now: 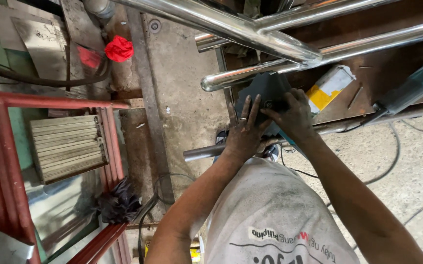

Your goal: The recorder is using an angle grinder to polish and buff the joints and surfaces of a stainless steel metal frame.

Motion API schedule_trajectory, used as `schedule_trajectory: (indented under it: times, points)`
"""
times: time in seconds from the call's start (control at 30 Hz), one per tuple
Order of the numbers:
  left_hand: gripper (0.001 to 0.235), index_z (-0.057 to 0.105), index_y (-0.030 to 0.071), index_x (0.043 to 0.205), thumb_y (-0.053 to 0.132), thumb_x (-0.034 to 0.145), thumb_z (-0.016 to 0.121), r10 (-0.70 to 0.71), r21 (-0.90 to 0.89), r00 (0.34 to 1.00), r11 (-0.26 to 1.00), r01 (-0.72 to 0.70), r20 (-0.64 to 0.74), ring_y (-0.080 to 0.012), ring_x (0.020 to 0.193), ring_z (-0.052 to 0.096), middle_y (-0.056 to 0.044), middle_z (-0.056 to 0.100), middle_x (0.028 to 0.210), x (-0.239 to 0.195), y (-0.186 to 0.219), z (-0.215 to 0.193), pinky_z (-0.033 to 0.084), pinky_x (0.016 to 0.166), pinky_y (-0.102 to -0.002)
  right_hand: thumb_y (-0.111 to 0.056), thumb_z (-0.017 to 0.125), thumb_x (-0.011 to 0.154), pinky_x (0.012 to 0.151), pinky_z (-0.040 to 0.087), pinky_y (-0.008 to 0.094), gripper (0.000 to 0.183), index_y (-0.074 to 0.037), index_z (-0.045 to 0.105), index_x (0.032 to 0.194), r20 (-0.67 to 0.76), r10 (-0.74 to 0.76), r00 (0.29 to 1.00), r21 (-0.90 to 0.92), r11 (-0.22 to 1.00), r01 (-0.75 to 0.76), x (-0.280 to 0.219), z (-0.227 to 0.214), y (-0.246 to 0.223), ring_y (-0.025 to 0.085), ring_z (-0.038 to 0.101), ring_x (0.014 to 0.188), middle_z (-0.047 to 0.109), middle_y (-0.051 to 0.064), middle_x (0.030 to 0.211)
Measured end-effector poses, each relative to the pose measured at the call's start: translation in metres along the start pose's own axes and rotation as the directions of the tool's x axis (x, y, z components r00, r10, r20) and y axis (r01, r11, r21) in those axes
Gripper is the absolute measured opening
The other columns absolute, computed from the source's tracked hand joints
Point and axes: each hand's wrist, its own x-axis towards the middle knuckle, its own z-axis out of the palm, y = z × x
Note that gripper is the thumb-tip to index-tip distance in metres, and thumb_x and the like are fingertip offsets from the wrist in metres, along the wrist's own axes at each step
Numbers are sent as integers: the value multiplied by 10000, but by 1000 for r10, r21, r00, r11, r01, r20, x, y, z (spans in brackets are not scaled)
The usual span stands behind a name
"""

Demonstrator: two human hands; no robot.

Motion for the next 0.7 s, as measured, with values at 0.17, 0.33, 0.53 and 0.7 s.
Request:
schedule_trajectory:
  times: [0.17,0.33,0.53,0.7]
  points:
    - [636,639,380,1348,707,804,678,-2,-33,1000,999,3,30,-447,1596,116,-160,62,1736,-2,2,0,153,1194,-829,-399,915,811,866,565,435,386,-158,787,1085,63,-12,998,-37,999,14,-10,2,6,358,653,1050,618,129,1069]
    - [701,615,401,1381,758,780,664,3,-19,999,1000,-2,52,-451,1586,138,-171,112,1724,0,-4,7,122,1187,-827,-459,968,690,827,566,602,664,-44,667,1112,96,228,969,-26,974,-227,-4,5,-6,472,648,1031,614,188,1116]
    - [676,487,227,1534,435,928,704,-138,-294,974,938,186,178,-584,1130,635,-283,93,1696,12,11,-84,515,986,-708,-563,923,732,804,579,457,660,-41,726,1084,-105,141,984,-10,990,-143,-33,44,28,401,684,945,640,214,978]
    - [720,641,327,1353,627,716,789,79,-95,997,992,-78,12,-527,1528,214,-257,156,1695,8,-8,-8,206,1110,-837,-468,927,714,807,574,486,524,-97,744,1036,-61,49,997,35,998,-47,-4,16,7,437,663,983,661,182,999]
